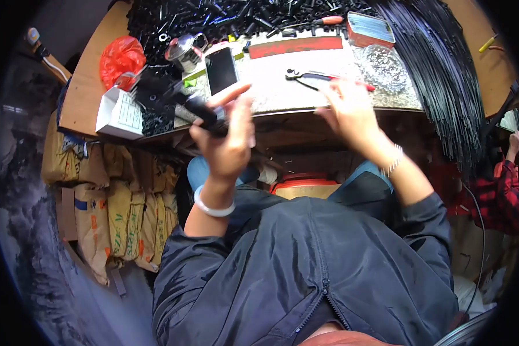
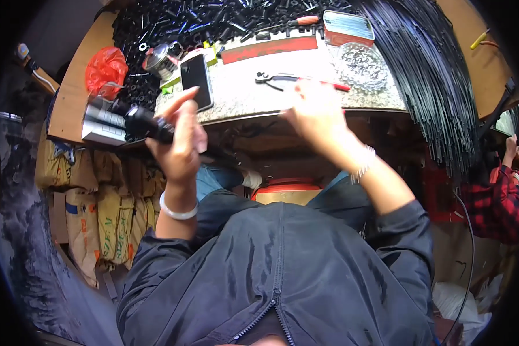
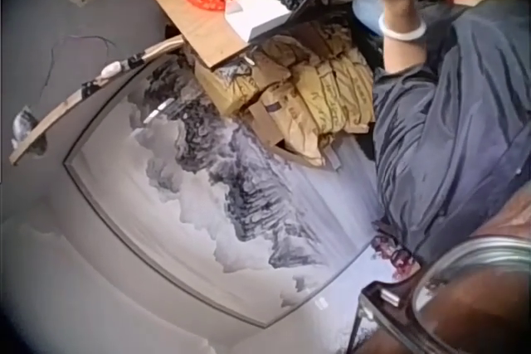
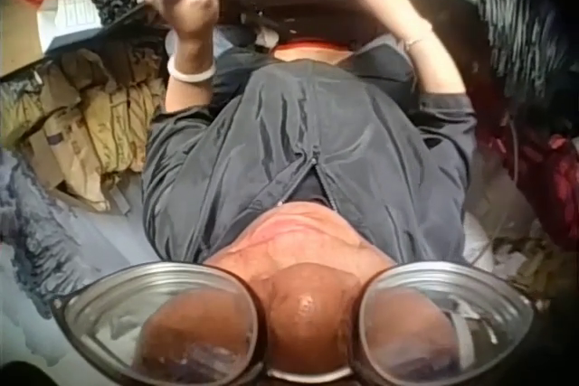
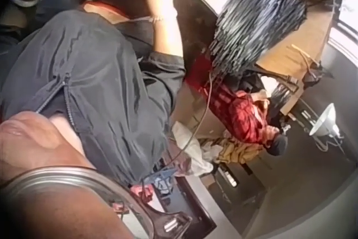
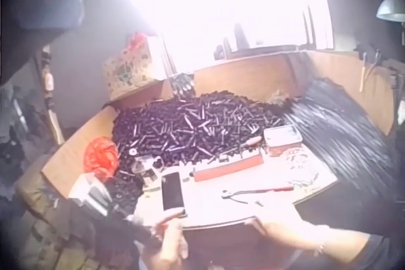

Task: Assembling and crimping wire bundles using a jig and hand tools.

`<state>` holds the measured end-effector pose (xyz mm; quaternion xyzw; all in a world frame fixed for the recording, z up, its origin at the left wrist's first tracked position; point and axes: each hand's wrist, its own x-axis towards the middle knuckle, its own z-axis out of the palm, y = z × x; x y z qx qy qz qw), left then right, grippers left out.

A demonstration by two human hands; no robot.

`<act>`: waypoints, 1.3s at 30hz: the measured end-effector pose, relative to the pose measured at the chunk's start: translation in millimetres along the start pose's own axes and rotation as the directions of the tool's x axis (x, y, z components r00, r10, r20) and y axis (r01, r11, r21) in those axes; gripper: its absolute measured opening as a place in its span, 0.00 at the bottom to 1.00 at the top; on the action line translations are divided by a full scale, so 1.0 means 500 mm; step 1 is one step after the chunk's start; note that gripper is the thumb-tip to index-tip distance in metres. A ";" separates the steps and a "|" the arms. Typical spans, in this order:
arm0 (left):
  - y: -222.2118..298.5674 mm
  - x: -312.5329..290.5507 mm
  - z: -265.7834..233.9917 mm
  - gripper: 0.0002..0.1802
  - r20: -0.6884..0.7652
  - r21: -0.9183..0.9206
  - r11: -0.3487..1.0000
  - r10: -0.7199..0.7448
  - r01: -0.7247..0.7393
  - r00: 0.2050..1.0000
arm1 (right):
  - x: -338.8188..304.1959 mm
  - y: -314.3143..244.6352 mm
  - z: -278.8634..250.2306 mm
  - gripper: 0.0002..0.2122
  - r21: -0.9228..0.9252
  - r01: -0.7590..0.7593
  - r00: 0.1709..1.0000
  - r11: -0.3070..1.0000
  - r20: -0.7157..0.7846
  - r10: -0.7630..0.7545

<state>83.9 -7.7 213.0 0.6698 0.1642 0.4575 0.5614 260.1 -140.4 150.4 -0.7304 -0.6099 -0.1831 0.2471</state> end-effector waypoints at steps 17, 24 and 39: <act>-0.066 -0.184 0.006 0.19 0.712 -0.043 0.652 -0.511 0.757 0.481 | -0.083 -0.126 -0.068 0.11 0.999 -0.001 0.776 -0.035 0.023 0.630; 0.029 0.001 0.104 0.25 0.557 -0.140 0.989 0.120 -0.049 0.822 | -0.159 -0.164 0.068 0.08 0.859 -0.505 0.709 0.087 0.356 0.609; -0.027 -0.037 -0.017 0.12 0.616 0.028 0.978 -0.178 0.205 0.767 | 0.007 -0.078 -0.165 0.21 0.989 -0.066 0.970 -0.132 0.095 0.222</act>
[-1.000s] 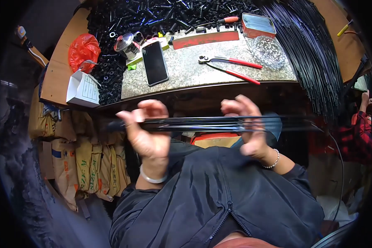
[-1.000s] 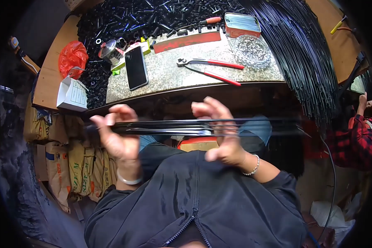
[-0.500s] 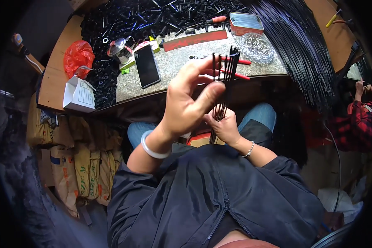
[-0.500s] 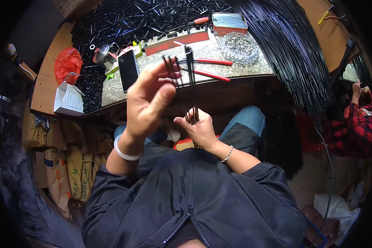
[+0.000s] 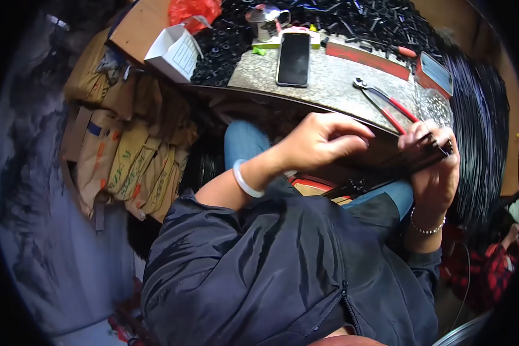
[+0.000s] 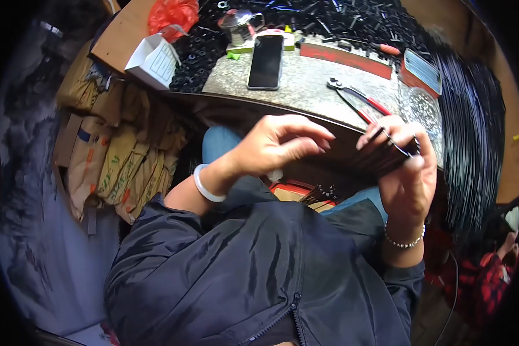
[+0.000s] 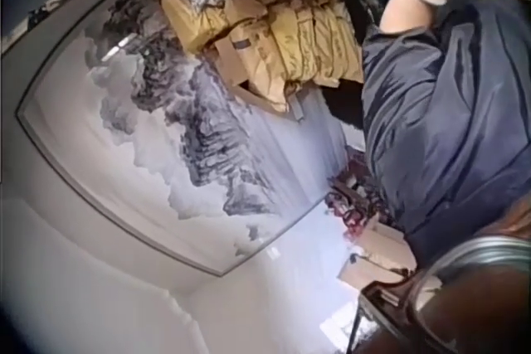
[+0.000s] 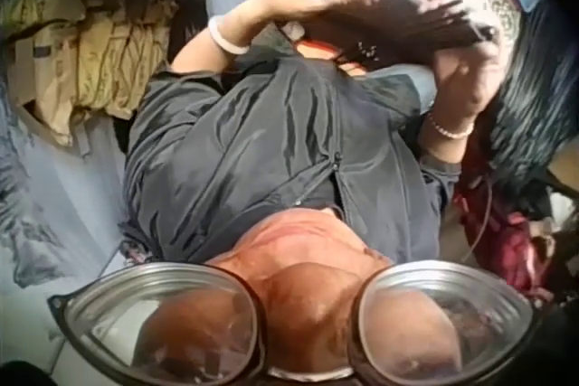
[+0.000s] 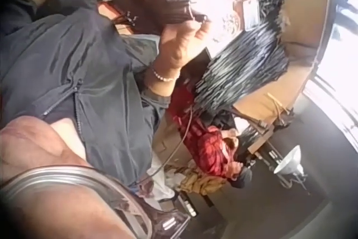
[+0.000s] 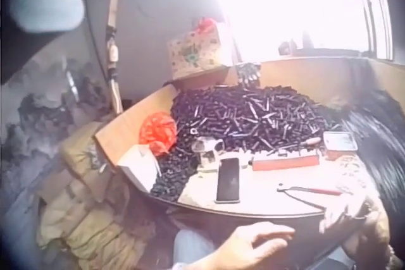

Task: Assembling and crimping wire bundles using a jig and hand tools.

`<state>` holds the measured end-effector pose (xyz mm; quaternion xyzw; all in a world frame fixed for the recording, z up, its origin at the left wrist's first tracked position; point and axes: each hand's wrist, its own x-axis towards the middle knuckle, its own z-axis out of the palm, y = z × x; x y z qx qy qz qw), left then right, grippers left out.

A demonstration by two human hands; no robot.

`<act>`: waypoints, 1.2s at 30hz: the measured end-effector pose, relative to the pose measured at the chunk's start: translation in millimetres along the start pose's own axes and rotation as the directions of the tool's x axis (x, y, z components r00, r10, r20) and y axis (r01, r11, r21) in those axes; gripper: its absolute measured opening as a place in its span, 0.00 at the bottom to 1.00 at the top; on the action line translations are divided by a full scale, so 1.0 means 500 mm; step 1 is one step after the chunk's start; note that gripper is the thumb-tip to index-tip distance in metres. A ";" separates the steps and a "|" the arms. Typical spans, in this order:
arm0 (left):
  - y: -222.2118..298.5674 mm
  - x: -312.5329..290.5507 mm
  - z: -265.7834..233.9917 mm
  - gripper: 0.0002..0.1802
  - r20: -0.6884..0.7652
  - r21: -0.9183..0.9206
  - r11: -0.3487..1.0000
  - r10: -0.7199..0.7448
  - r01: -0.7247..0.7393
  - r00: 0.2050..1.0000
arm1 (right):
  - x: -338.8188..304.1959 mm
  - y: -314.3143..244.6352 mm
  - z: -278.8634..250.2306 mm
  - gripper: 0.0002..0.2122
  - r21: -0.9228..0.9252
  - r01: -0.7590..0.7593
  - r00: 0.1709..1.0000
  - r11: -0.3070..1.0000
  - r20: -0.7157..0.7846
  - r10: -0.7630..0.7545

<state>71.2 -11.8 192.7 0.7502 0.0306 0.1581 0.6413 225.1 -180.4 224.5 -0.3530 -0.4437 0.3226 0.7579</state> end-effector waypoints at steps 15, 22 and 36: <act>-0.243 -0.017 -0.467 0.15 -0.681 0.731 0.258 0.335 0.632 0.651 | -0.002 0.009 -0.013 0.15 0.012 -0.016 0.997 1.000 -0.077 0.017; -0.221 0.000 -0.467 0.12 -0.743 0.669 0.197 0.184 0.717 0.643 | 0.008 0.025 -0.004 0.10 -0.160 -0.066 0.982 0.985 -0.186 0.036; 0.089 0.160 -0.092 0.17 -0.257 -0.309 0.922 0.155 -0.233 0.954 | -0.008 0.067 0.016 0.05 0.002 -0.071 0.978 0.997 -0.197 0.070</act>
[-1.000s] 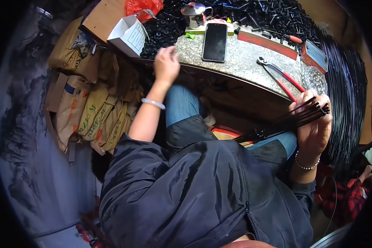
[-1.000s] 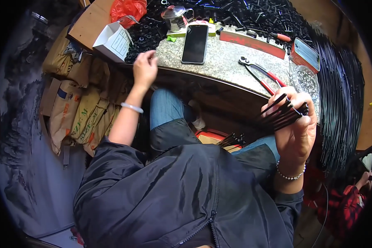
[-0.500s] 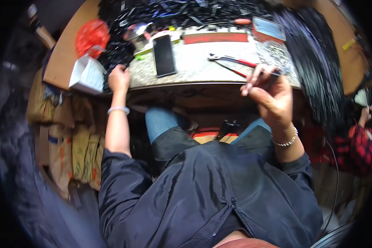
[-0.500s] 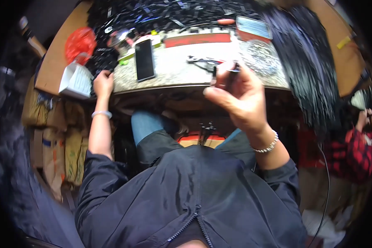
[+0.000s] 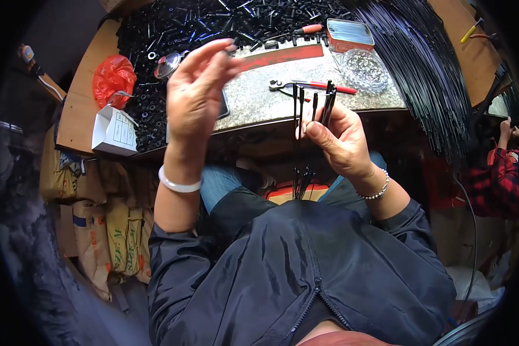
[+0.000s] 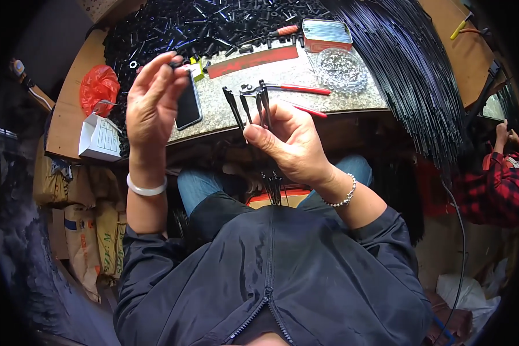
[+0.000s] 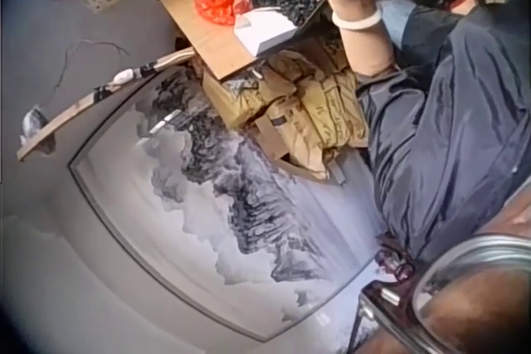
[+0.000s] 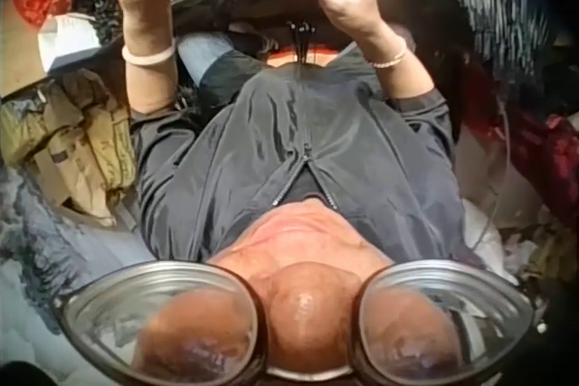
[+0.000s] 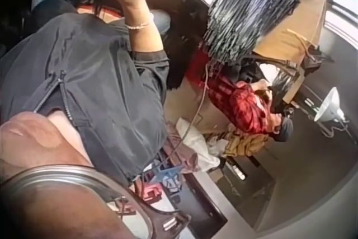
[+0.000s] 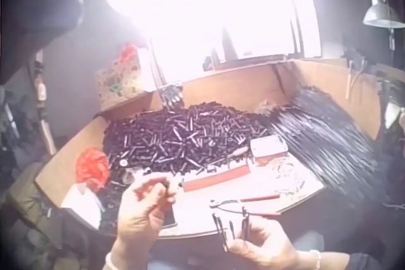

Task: Assembling and crimping wire bundles using a jig and hand tools.

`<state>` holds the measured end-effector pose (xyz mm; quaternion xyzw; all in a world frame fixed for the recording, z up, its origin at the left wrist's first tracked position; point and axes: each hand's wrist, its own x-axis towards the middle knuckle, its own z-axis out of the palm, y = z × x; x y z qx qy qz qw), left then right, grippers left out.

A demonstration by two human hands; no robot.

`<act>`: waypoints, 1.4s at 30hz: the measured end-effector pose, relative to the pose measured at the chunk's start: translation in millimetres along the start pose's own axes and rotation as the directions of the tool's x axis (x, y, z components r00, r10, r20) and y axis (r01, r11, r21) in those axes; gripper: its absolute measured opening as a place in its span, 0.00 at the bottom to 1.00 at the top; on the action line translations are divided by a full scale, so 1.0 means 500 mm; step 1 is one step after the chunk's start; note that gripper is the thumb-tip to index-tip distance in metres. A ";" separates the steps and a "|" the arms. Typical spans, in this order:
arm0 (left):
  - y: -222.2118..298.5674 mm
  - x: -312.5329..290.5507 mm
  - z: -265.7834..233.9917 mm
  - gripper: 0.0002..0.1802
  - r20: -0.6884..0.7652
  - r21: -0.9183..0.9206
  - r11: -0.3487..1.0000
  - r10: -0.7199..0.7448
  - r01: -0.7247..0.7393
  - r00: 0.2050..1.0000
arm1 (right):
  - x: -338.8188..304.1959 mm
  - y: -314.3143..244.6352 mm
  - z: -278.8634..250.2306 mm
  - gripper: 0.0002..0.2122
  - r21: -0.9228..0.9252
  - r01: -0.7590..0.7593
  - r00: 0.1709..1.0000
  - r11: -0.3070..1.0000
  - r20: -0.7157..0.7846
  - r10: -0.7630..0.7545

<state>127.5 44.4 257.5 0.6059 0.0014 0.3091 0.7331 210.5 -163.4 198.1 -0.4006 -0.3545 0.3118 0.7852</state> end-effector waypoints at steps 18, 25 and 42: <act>-0.013 -0.025 0.132 0.18 0.320 -0.260 0.932 -0.164 0.252 0.933 | -0.014 0.006 0.002 0.11 0.090 -0.038 0.999 0.995 0.016 0.037; -0.009 -0.041 0.136 0.20 0.338 -0.054 0.996 -0.046 0.068 0.940 | -0.016 0.008 0.003 0.09 0.114 -0.012 1.000 0.993 -0.002 0.013; -0.006 -0.048 0.131 0.16 0.314 0.160 0.972 0.116 -0.174 0.942 | -0.007 0.001 0.001 0.09 0.061 -0.030 0.999 0.998 0.039 0.028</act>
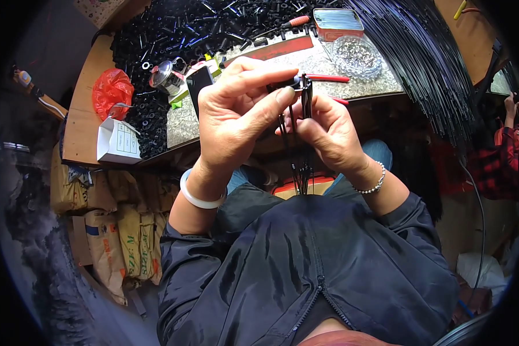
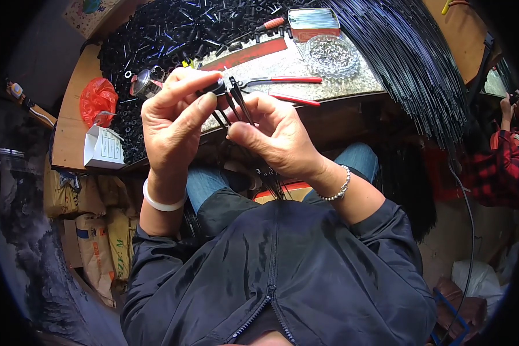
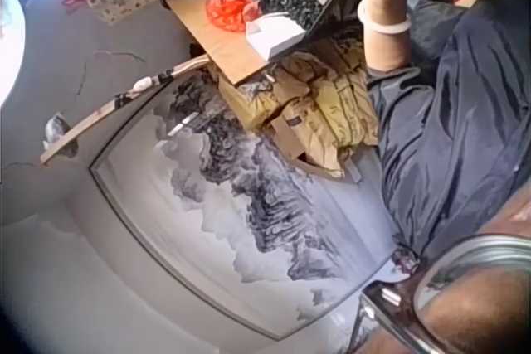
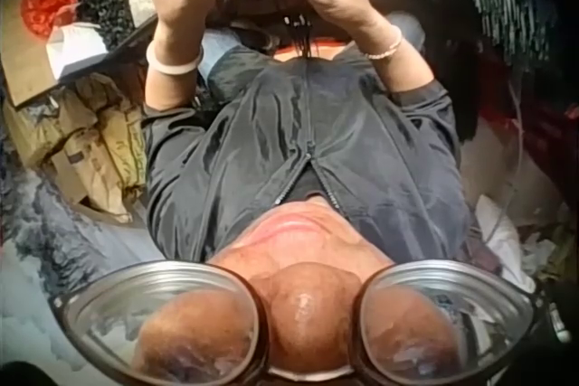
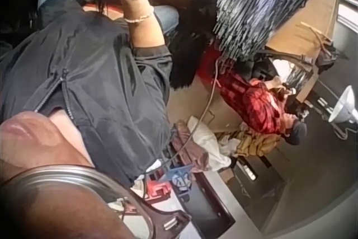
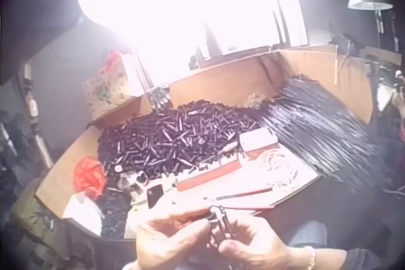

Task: Assembling and crimping wire bundles using a jig and hand tools.

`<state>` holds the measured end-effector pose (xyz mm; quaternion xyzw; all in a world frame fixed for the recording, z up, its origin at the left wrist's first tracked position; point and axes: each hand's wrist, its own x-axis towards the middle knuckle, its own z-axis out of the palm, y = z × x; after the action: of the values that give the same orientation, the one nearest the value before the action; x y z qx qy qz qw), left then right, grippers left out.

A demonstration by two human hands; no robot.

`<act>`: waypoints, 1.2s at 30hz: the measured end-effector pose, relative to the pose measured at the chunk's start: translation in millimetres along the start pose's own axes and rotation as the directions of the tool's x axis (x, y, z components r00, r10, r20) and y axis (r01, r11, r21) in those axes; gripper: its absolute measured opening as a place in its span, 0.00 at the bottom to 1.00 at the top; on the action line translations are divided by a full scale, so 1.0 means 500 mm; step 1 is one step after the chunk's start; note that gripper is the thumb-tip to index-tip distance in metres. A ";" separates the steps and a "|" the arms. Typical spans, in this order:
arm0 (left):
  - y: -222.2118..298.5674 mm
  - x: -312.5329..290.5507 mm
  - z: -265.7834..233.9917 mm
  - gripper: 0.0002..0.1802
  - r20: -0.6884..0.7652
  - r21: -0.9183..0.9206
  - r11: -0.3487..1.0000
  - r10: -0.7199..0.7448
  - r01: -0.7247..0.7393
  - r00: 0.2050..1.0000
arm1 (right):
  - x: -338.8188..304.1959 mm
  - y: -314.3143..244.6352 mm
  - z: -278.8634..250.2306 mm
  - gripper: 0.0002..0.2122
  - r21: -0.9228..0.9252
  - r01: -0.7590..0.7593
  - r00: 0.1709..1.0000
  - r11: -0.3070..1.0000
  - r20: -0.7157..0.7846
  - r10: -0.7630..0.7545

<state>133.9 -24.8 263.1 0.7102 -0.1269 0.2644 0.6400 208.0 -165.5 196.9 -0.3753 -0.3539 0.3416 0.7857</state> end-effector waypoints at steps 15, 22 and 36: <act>-0.003 -0.009 -0.001 0.12 0.048 -0.272 0.959 -0.074 0.084 0.996 | 0.018 -0.009 -0.012 0.10 0.433 -0.201 0.970 0.879 0.211 0.118; -0.006 -0.018 0.004 0.20 0.058 -0.384 0.918 -0.084 0.099 0.995 | 0.022 0.004 -0.032 0.21 0.325 -0.284 0.934 0.902 0.307 0.184; 0.068 0.012 0.015 0.21 0.094 0.384 0.923 -0.009 -0.028 0.995 | 0.005 -0.017 0.035 0.07 -0.020 0.108 0.988 0.994 -0.110 -0.110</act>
<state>122.8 -36.2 294.5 0.8330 -0.1061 0.2535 0.4802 197.4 -161.4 213.0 -0.3794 -0.3320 0.2741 0.8189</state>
